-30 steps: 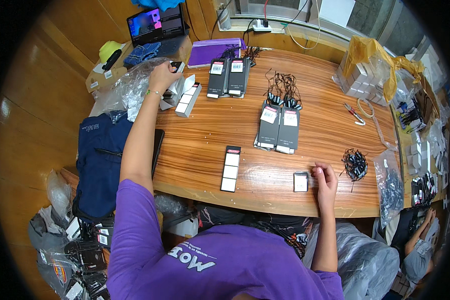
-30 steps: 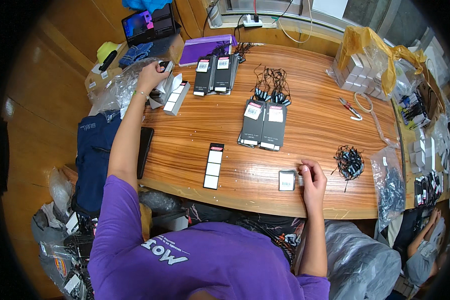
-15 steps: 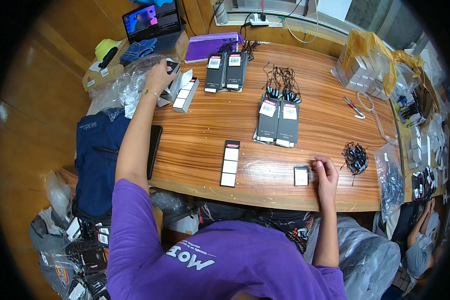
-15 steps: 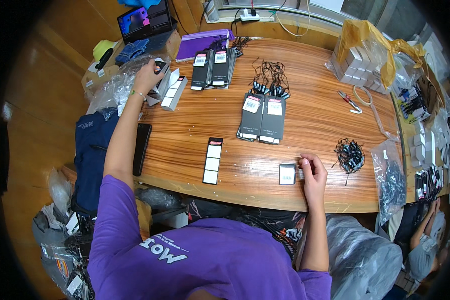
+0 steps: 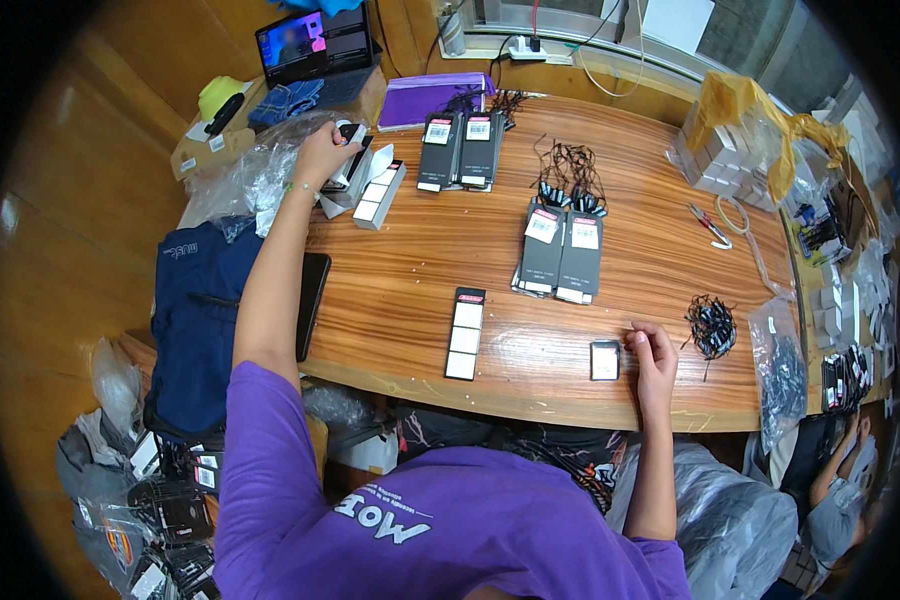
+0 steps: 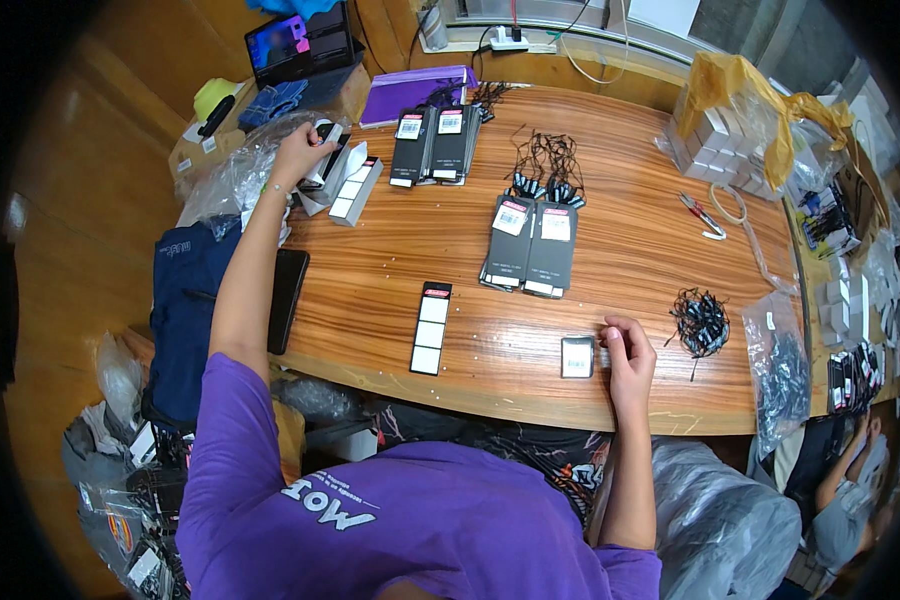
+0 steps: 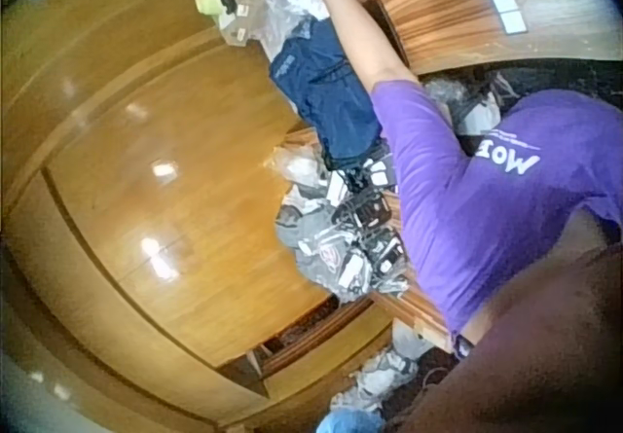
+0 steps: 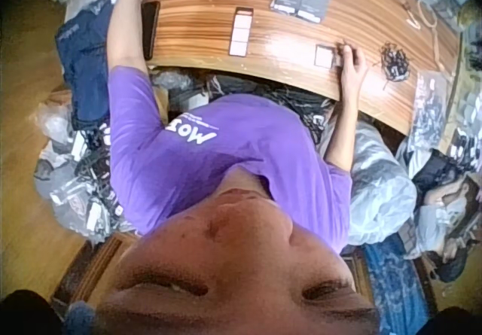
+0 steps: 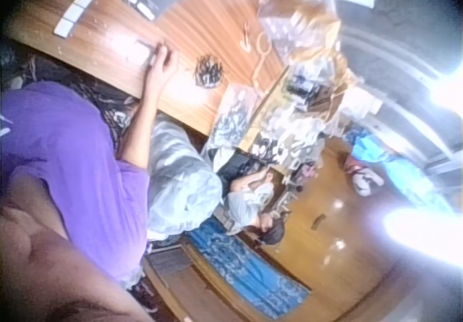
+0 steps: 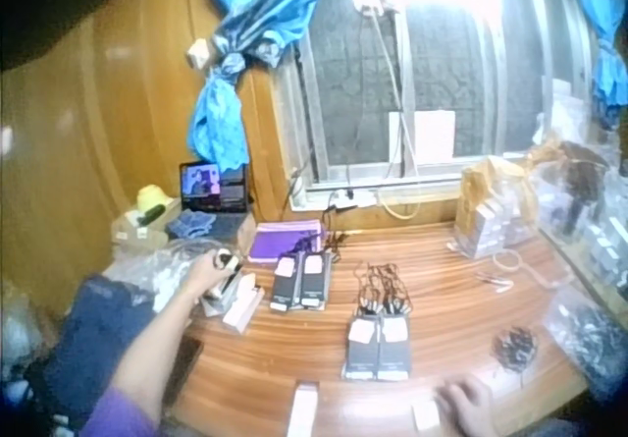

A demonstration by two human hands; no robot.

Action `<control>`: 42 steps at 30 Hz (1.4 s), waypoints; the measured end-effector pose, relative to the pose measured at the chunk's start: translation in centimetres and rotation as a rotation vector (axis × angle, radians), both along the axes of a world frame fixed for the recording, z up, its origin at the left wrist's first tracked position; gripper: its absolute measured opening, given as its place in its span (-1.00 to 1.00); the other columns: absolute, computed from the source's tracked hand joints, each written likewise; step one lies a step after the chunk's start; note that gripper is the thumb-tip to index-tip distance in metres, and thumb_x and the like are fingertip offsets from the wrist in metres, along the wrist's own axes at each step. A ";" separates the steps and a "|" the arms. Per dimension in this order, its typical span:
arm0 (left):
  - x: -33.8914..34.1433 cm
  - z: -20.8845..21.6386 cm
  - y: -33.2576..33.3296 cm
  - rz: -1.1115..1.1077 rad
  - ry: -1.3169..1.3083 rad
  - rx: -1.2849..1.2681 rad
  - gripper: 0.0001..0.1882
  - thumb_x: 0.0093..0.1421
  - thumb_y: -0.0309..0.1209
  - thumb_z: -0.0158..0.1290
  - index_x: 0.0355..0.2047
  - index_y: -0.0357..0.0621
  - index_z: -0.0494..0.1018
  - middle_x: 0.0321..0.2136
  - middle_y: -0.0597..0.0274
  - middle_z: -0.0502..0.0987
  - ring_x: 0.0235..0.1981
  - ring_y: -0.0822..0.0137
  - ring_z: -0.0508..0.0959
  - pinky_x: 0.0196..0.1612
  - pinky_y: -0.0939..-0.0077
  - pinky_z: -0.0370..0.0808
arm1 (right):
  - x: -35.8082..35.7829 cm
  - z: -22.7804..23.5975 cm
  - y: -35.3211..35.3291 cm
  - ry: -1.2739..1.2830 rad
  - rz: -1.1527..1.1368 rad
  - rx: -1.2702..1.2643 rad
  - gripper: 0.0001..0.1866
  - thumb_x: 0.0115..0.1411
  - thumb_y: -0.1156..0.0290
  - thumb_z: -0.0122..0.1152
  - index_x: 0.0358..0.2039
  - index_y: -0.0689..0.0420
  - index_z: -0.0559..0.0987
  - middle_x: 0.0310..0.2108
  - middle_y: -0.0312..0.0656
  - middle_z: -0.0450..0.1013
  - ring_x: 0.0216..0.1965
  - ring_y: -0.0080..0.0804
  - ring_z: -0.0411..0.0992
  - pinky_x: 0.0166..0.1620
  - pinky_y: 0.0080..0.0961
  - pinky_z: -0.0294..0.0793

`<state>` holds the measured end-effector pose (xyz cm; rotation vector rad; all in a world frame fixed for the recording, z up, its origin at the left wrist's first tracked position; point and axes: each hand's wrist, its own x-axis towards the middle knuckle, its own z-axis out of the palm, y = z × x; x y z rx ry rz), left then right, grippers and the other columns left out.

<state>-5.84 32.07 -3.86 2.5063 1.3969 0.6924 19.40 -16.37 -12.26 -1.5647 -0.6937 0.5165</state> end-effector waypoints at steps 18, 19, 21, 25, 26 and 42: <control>0.5 0.9 -2.0 -0.098 -0.196 0.217 -0.51 -0.07 -0.22 0.18 -0.21 -0.11 0.22 -0.42 -0.05 0.52 -0.37 -0.03 0.53 -0.28 0.28 0.44 | 0.1 -0.1 -0.1 -0.005 0.011 0.010 -0.82 0.19 0.46 0.00 -0.26 0.30 0.47 -0.43 -0.25 0.43 -0.36 -0.57 0.36 -0.24 -0.65 0.34; 0.5 1.1 -2.2 -0.115 -0.279 0.257 -0.47 -0.05 -0.22 0.17 -0.14 -0.10 0.20 -0.39 -0.06 0.52 -0.35 -0.04 0.53 -0.25 0.28 0.45 | 0.0 -0.1 -0.1 0.001 0.013 0.010 -0.82 0.20 0.46 0.00 -0.26 0.29 0.47 -0.43 -0.26 0.42 -0.37 -0.58 0.34 -0.24 -0.66 0.33; 0.5 1.6 -2.4 -0.134 -0.388 0.252 -0.29 -0.01 -0.25 0.18 0.09 -0.06 0.06 -0.30 -0.09 0.50 -0.28 0.04 0.53 -0.19 0.32 0.44 | 0.0 0.0 -0.1 0.009 0.013 0.006 -0.82 0.20 0.45 -0.01 -0.26 0.28 0.47 -0.43 -0.27 0.41 -0.37 -0.60 0.33 -0.24 -0.68 0.32; 0.1 2.8 -2.9 -0.201 -0.635 0.306 -0.20 0.07 -0.33 0.13 0.21 -0.09 -0.09 -0.23 0.00 0.44 -0.26 0.26 0.47 -0.16 0.40 0.42 | -0.1 0.1 0.2 0.016 0.024 0.005 -0.82 0.20 0.45 -0.01 -0.26 0.28 0.47 -0.44 -0.28 0.41 -0.37 -0.60 0.33 -0.24 -0.68 0.32; 0.5 3.5 -3.8 -0.255 -0.751 0.255 -0.21 0.09 -0.34 0.11 0.22 -0.10 -0.10 -0.21 0.02 0.43 -0.25 0.28 0.46 -0.15 0.41 0.42 | -0.1 0.2 0.1 0.015 0.022 0.003 -0.82 0.20 0.45 -0.01 -0.26 0.28 0.47 -0.44 -0.28 0.41 -0.37 -0.60 0.33 -0.24 -0.68 0.32; -4.1 -4.1 -22.4 -0.340 -0.486 -0.116 -0.48 0.11 -0.41 0.05 0.04 -0.17 0.12 -0.09 0.04 0.27 -0.02 0.18 0.29 0.07 0.38 0.19 | -0.1 0.0 0.0 -0.004 -0.005 -0.009 -0.82 0.19 0.49 -0.01 -0.26 0.31 0.48 -0.41 -0.22 0.43 -0.35 -0.55 0.37 -0.22 -0.64 0.35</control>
